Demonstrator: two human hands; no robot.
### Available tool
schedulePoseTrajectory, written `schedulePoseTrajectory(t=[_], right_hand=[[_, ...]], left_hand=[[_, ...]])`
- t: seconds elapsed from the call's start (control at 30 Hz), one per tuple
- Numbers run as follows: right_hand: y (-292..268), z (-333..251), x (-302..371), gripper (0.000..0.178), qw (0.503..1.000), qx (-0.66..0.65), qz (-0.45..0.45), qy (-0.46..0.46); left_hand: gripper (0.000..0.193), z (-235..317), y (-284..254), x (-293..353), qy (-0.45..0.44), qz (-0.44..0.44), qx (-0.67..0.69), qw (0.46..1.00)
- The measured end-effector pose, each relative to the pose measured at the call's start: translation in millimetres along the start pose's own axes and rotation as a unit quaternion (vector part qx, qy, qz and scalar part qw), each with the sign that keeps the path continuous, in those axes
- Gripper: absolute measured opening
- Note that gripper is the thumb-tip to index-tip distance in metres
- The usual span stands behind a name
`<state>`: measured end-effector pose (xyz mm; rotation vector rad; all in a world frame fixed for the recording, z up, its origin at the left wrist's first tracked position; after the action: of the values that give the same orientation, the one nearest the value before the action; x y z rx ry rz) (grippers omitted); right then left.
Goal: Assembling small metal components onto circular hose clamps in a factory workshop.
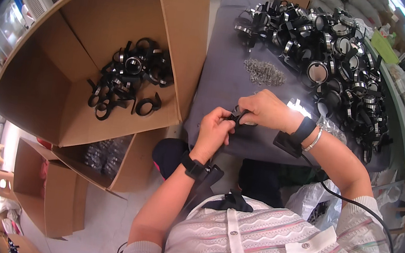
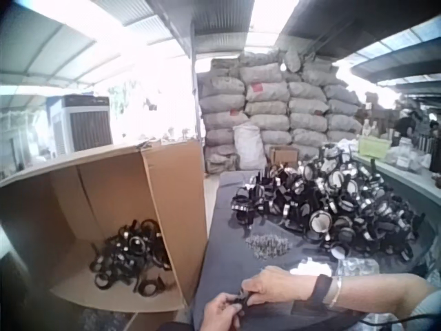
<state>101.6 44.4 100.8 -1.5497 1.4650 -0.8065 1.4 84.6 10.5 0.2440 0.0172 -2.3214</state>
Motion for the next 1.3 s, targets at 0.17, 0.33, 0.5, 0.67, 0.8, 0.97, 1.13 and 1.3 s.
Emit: schedulePoseTrajectory(t=[0.17, 0.33, 0.5, 0.67, 0.8, 0.97, 1.13, 1.3], right_hand=[[4.5, -2.8, -4.3, 0.020, 0.999, 0.038, -0.035, -0.009], [2.7, -8.3, -1.7, 0.019, 0.998, 0.044, -0.012, -0.048], [3.3, -0.8, -4.5, 0.021, 0.999, -0.004, -0.039, -0.007], [5.6, -1.6, -6.3, 0.023, 0.998, 0.014, -0.054, 0.009], [2.7, -3.9, -7.4, 0.023, 0.999, 0.027, -0.035, 0.015], [1.4, -6.3, -12.1, 0.023, 0.998, 0.031, -0.056, 0.004], [4.1, -6.2, -22.2, 0.022, 0.995, 0.036, -0.095, -0.007], [6.7, -4.7, -22.7, 0.021, 0.995, 0.038, -0.088, 0.014]], left_hand=[[0.005, -10.4, -0.8, -8.0, -0.130, -0.003, 0.111, 0.985], [0.004, -12.7, 0.4, -13.0, -0.170, -0.022, 0.131, 0.976], [0.006, -12.7, 2.5, -12.3, -0.206, -0.023, 0.133, 0.969], [0.004, -9.5, 3.5, -9.8, -0.163, -0.005, 0.086, 0.983], [0.004, -2.8, 0.9, -3.7, -0.067, 0.016, 0.004, 0.998], [0.019, 30.7, 5.8, 4.5, 0.195, 0.043, -0.250, 0.948], [0.022, 24.3, 6.3, 7.9, 0.218, 0.059, -0.265, 0.937], [0.024, 25.0, 2.9, 5.3, 0.225, 0.081, -0.286, 0.928]])
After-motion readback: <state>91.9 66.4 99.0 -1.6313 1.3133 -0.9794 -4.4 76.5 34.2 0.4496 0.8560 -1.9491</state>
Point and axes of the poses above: each hand's wrist, its own x-axis away from the middle knuckle, its own y-axis out of the palm, z = x × y, the point moved 8 cm from there along -x, towards the middle knuckle, and after that the axes turned 9 degrees about y, right-handed, at the moved point
